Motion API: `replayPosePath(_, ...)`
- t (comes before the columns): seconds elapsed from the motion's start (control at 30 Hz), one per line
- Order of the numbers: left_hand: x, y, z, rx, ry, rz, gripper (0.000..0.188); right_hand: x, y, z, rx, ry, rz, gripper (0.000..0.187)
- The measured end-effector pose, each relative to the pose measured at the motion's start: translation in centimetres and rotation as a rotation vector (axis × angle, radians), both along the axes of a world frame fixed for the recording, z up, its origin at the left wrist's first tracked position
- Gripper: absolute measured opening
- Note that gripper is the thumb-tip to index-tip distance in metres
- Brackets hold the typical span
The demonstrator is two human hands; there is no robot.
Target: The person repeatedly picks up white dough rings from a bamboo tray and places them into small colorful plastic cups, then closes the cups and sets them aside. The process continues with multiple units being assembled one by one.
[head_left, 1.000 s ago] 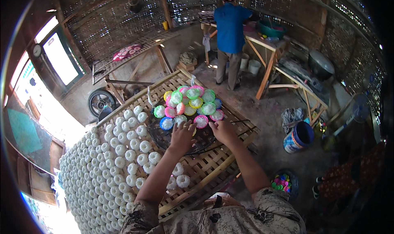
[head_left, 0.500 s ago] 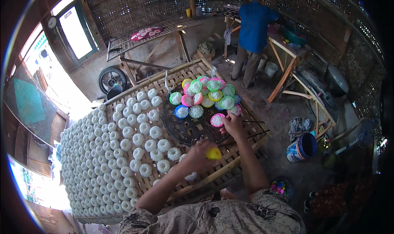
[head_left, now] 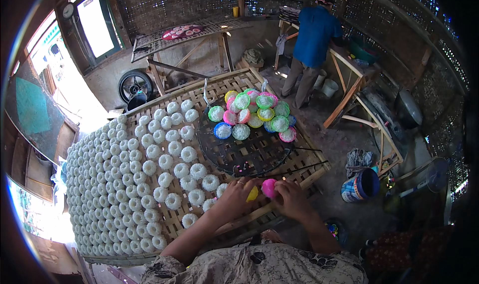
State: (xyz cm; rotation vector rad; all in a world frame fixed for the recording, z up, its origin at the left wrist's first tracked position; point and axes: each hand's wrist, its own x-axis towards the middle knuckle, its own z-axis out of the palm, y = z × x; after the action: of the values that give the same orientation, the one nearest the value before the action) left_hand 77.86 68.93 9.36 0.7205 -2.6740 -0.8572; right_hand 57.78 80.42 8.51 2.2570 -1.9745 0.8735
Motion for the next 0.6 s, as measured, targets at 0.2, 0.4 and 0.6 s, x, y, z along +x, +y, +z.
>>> replayPosePath(0.2,0.2,0.2,3.4,0.138,0.442,0.151,0.061,0.1,-0.5,0.9,-0.143,-1.087,-0.175,0.027)
replayPosePath(0.4,-4.8,2.2,4.2,-0.022,0.42,-0.193,0.057,0.8,-0.5,-1.6,0.239,-2.514,0.186,0.036)
replayPosePath(0.6,-8.4,-5.1,5.0,-0.288,0.39,-0.229,0.052,-3.6,4.9,-1.8,-0.079,-2.888,0.244,0.046)
